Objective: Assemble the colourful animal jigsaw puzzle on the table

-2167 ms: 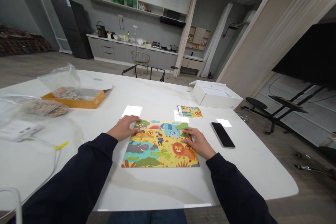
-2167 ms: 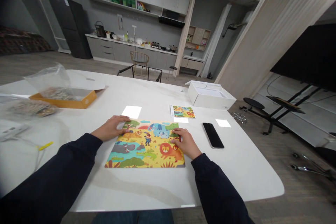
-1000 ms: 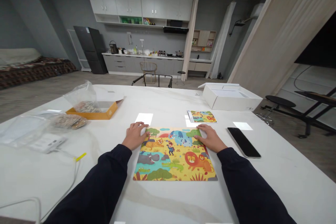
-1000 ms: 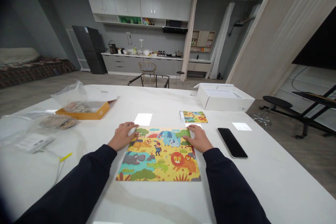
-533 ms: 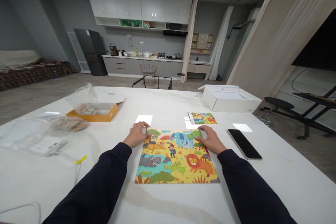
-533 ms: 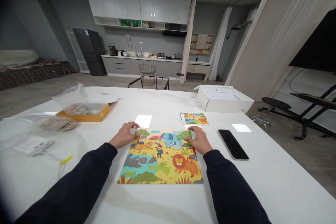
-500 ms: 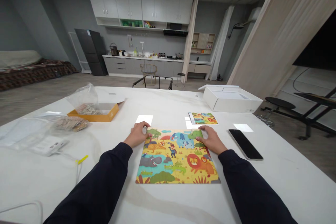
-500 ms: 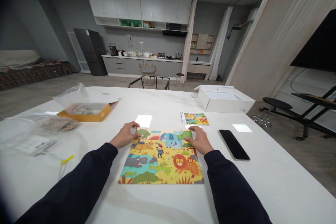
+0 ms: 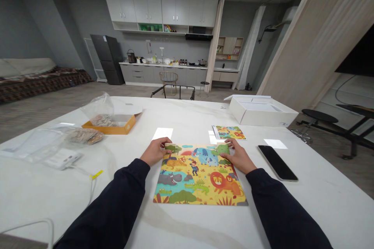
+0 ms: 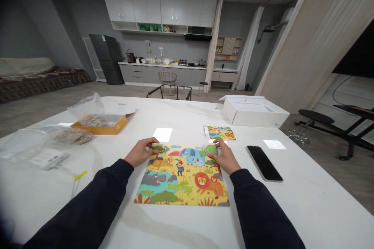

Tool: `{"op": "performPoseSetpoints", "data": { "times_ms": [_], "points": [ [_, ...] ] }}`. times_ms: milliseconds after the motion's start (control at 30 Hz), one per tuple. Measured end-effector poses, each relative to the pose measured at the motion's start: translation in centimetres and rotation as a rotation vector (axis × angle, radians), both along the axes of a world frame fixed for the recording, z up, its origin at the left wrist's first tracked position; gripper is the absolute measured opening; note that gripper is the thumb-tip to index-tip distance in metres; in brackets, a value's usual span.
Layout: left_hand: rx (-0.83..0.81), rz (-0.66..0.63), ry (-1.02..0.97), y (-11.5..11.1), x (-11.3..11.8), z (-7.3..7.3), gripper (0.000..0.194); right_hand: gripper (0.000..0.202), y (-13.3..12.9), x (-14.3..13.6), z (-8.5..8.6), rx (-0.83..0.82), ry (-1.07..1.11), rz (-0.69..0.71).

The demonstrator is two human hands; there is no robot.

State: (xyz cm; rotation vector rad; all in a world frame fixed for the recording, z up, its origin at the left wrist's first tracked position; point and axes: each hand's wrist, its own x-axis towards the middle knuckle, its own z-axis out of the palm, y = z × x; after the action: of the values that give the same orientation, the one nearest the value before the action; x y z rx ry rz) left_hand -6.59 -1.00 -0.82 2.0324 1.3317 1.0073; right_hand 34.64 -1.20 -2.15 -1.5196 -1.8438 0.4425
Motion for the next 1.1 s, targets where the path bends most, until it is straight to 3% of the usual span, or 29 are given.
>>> {"op": "performPoseSetpoints", "data": {
  "times_ms": [167,333,500,767,933,1100],
  "points": [
    [0.058,-0.043,0.115,-0.8,0.4,0.9,0.008,0.052,-0.2,-0.3,0.3,0.005,0.061,0.049],
    [0.039,-0.039,0.129,-1.1,0.6,0.8,0.008,0.050,-0.3,-0.6,0.3,-0.057,0.104,0.091],
    [-0.044,0.026,0.032,-0.9,0.6,-0.2,0.021,0.035,-0.5,-0.7,0.4,-0.091,0.194,0.124],
    [-0.138,0.038,-0.200,0.0,0.7,-1.6,0.028,0.027,0.0,-0.3,-0.3,-0.036,0.173,0.113],
    [0.016,-0.005,0.004,-0.7,0.9,-0.6,0.020,0.025,0.1,-0.1,-0.5,-0.033,0.153,0.122],
    [0.012,-0.050,0.025,-0.9,0.9,-0.1,0.019,0.026,0.0,-0.1,-0.3,-0.024,0.112,0.114]
  ]
}}
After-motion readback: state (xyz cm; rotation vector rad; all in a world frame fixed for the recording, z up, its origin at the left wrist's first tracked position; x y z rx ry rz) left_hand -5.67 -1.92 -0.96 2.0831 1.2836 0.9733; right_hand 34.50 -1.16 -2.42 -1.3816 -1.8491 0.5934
